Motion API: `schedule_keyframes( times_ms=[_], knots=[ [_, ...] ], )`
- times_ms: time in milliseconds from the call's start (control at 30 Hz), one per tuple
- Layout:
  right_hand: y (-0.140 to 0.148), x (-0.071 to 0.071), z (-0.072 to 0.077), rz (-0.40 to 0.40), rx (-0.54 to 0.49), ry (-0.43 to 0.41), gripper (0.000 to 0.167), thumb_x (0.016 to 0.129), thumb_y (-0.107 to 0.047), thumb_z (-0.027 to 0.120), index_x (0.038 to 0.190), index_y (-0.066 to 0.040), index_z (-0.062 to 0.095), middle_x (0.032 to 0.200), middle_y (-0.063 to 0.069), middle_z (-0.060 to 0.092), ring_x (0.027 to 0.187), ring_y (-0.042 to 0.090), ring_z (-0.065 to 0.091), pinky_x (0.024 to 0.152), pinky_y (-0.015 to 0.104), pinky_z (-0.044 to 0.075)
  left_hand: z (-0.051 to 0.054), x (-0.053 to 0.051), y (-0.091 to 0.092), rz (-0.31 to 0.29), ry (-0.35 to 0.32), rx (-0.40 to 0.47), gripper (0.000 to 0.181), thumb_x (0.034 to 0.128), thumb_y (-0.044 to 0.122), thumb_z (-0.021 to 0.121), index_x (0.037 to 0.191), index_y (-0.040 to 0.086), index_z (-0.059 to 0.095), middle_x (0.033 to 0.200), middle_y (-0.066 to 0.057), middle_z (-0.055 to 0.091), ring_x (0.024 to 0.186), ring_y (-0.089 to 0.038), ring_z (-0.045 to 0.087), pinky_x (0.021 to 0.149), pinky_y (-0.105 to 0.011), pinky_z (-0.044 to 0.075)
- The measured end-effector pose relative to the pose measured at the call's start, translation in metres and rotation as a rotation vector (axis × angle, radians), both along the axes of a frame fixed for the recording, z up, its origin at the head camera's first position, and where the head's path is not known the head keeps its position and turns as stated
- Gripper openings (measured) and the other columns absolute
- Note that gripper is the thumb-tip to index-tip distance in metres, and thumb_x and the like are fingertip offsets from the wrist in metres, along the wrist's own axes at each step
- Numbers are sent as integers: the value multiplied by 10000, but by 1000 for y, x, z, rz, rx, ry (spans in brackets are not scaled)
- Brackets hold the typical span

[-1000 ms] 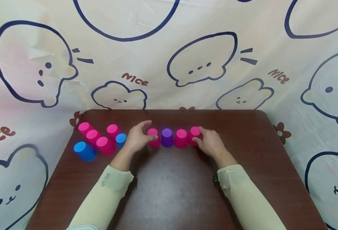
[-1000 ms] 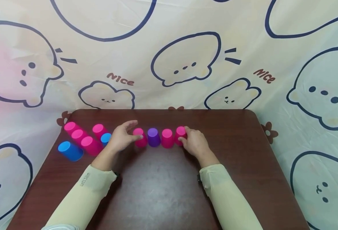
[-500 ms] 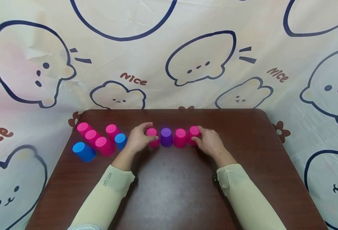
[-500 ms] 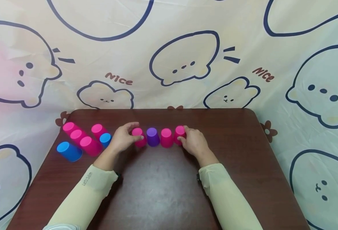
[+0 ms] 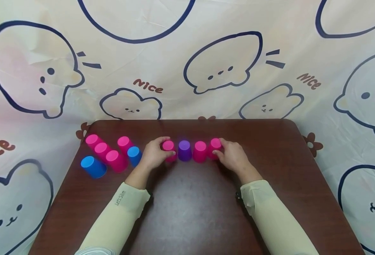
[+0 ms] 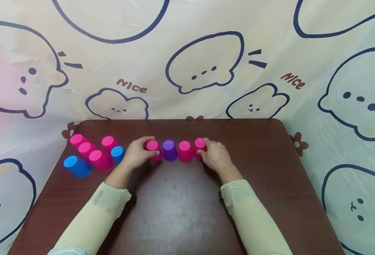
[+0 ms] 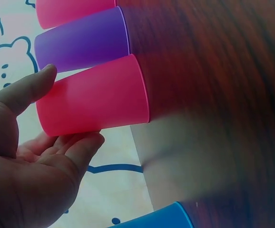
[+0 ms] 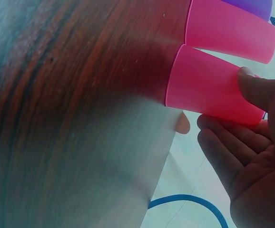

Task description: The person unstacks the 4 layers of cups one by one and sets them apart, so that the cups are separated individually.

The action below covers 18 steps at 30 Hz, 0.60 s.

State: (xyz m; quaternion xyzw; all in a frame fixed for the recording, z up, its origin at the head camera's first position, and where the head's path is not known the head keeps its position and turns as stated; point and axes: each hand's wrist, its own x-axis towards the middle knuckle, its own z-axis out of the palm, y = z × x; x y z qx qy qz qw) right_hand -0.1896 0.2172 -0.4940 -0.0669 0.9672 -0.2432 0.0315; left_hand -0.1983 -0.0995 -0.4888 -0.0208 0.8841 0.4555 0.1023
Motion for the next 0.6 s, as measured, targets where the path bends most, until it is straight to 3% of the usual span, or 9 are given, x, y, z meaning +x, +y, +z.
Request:
schedule_keyframes(
  times_ms=[200, 600],
  knots=[
    [1, 0, 0, 4, 13, 12, 512, 924, -326, 796, 1356, -138, 596, 1143, 104, 712, 1049, 323, 680, 963, 523, 572, 0, 0, 1, 0, -4, -14, 755, 827, 213, 887, 1496, 194, 537, 1398, -113, 586, 1254, -367, 569, 930, -505, 592],
    [0, 0, 0, -5, 1, -12, 531, 930, -314, 793, 1387, -141, 584, 1174, 110, 706, 1067, 325, 675, 987, 533, 558, 9, 3, -4, -4, -8, -19, 733, 846, 222, 872, 1497, 177, 538, 1418, -122, 577, 1282, -373, 555, 930, -506, 593]
  ],
)
